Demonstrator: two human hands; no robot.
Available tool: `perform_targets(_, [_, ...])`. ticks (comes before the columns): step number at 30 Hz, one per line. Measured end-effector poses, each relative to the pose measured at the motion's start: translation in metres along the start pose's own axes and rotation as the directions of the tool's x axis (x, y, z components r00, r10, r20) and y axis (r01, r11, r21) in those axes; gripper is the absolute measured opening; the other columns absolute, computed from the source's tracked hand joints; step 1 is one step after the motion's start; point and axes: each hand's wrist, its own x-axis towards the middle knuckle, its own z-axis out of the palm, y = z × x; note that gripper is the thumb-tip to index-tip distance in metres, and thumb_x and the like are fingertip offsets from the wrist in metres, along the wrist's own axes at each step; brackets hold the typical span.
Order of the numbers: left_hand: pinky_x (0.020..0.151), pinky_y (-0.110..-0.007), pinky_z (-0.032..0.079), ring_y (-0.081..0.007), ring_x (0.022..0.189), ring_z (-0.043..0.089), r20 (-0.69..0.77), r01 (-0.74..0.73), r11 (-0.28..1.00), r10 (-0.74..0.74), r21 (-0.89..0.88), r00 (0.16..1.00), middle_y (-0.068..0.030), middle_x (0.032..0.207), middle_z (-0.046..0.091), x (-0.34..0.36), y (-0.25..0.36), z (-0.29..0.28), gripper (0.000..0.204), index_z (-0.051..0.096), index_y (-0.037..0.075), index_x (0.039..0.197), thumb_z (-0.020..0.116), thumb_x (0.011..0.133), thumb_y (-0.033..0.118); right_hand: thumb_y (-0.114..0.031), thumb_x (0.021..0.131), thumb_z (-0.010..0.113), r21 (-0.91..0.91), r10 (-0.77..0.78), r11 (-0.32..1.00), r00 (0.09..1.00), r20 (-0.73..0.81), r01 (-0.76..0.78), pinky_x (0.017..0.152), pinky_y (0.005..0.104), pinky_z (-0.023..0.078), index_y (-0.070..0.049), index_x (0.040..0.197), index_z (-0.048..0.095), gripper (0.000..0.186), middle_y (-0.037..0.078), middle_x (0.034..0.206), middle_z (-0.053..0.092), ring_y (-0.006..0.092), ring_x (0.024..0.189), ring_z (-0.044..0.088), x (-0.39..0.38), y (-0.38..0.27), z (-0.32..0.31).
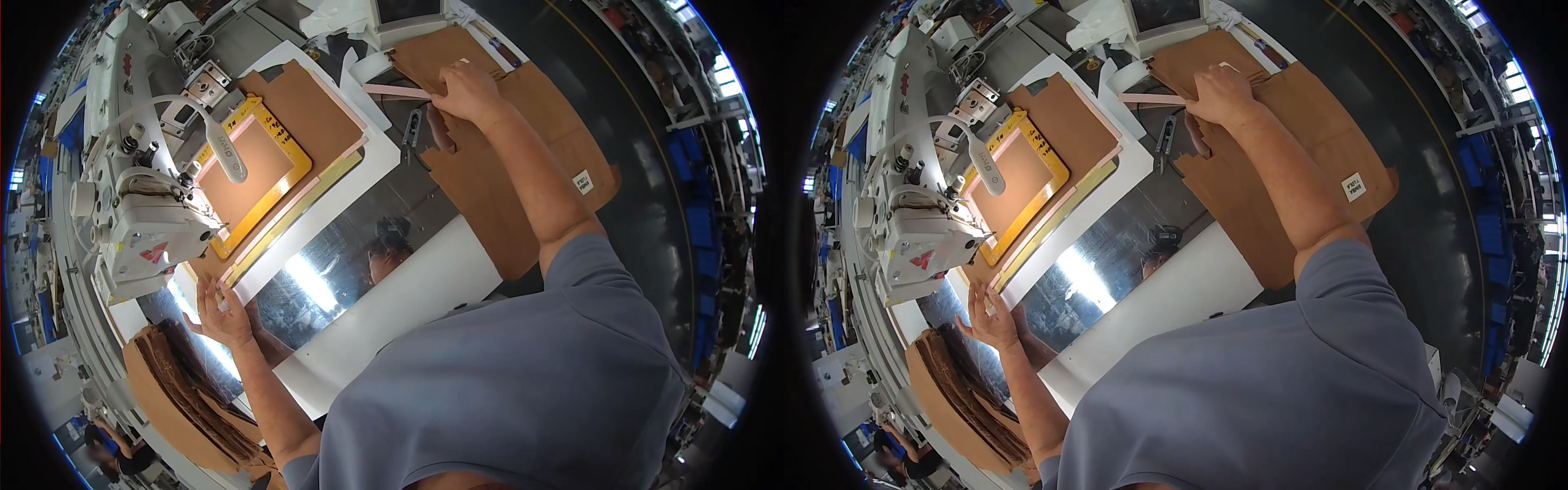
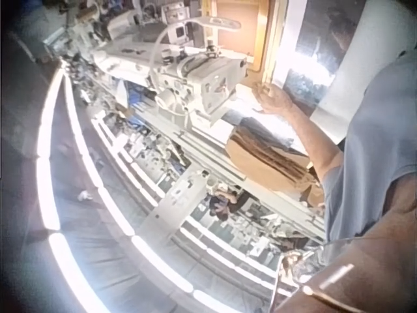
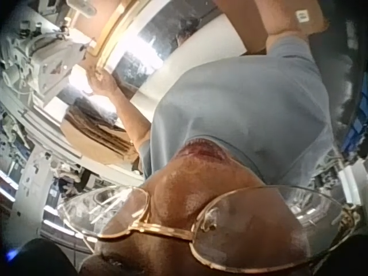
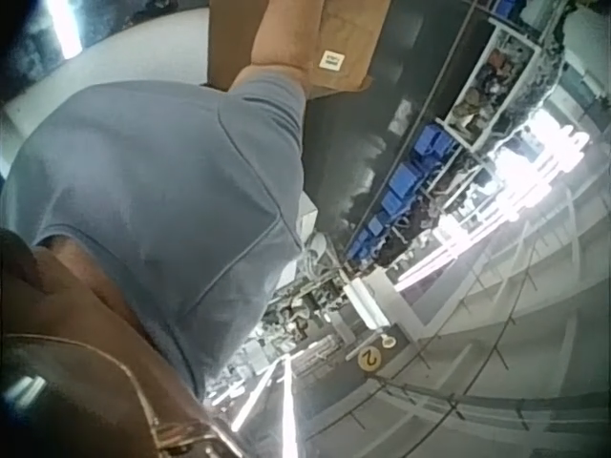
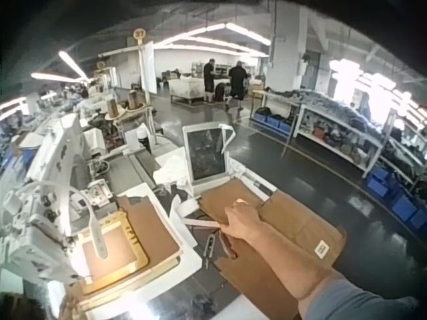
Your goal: Operating an industrial sewing machine to assemble leather or fabric components for bags, and using snips to trim excess threads.
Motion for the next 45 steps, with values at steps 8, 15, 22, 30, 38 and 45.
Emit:
perform_targets(8, [0.123, -0.052, 0.02, -0.018, 0.121, 0.07, 0.018, -0.006, 0.999, 0.007, -0.05, 1.0, -0.0001, 0.127, 0.077, 0.004, -0.003, -0.001, 0.023, 0.079, 0.018, 0.111, 0.068, 0.099, 0.034, -0.018, 0.09, 0.07, 0.241, 0.042, 0.97, 0.999, -0.03, -0.033, 0.083, 0.0462, 0.058, -0.008, 0.095, 0.077, 0.014, 0.014, 0.101, 0.076, 0.0346, 0.091, 0.074, 0.002, 0.025, 0.007])
perform_targets(15, [0.089, -0.032, 0.055, -0.0179, 0.096, 0.073, 0.212, 0.28, 0.638, -0.183, -0.718, 0.96, -0.0095, 0.106, 0.08, 0.014, 0.07, -0.037, 0.017, 0.08, 0.003, 0.109, 0.072, 0.1, 0.015, -0.008, 0.094, 0.076, 0.344, -0.088, 0.862, 0.779, -0.621, 0.372, 0.073, 0.033, 0.058, -0.003, 0.1, 0.073, 0.009, 0.009, 0.107, 0.074, 0.0225, 0.083, 0.074, -0.024, -0.027, -0.043])
perform_targets(22, [0.1, -0.034, 0.055, -0.022, 0.119, 0.068, 0.793, 0.767, -0.351, 0.099, -0.537, 0.601, -0.0157, 0.138, 0.065, 0.013, 0.191, -0.045, 0.061, 0.045, -0.002, 0.153, 0.063, 0.109, 0.036, -0.009, 0.085, 0.083, 0.722, -0.523, 0.406, 0.79, -0.321, 0.561, 0.067, 0.0367, 0.055, -0.004, 0.092, 0.07, 0.015, 0.008, 0.098, 0.07, 0.0273, 0.079, 0.07, -0.101, -0.176, -0.046])
perform_targets(30, [0.097, -0.032, 0.054, -0.0147, 0.109, 0.067, 0.815, 0.821, -0.145, 0.114, -0.553, 0.569, -0.0106, 0.12, 0.073, -0.003, 0.163, -0.034, 0.03, 0.058, -0.002, 0.135, 0.06, 0.107, 0.01, -0.021, 0.093, 0.078, 0.581, -0.603, 0.439, 0.704, -0.375, 0.685, 0.106, 0.0425, 0.045, -0.008, 0.118, 0.071, 0.029, 0.008, 0.12, 0.073, 0.0315, 0.115, 0.064, -0.058, -0.222, 0.01])
perform_targets(38, [0.092, -0.03, 0.058, -0.0137, 0.106, 0.07, 0.767, 0.775, -0.092, 0.113, -0.625, 0.632, -0.0107, 0.119, 0.073, -0.005, 0.152, -0.034, 0.035, 0.054, -0.001, 0.138, 0.063, 0.106, 0.01, -0.027, 0.099, 0.072, 0.905, -0.69, 0.284, 0.723, -0.037, 0.318, 0.079, 0.0378, 0.055, -0.001, 0.099, 0.075, 0.025, 0.014, 0.087, 0.075, 0.0284, 0.085, 0.073, -0.031, -0.237, 0.019])
perform_targets(45, [0.066, -0.024, 0.06, -0.0154, 0.083, 0.077, 0.846, 0.839, -0.112, -0.076, -0.533, 0.528, -0.0129, 0.097, 0.077, -0.001, 0.132, -0.032, 0.029, 0.052, -0.001, 0.128, 0.067, 0.105, 0.01, -0.027, 0.099, 0.072, 0.79, -0.634, 0.478, 0.773, 0.009, 0.383, 0.073, 0.0354, 0.052, -0.001, 0.098, 0.072, 0.025, 0.011, 0.083, 0.071, 0.0233, 0.076, 0.066, 0.017, -0.258, 0.02])
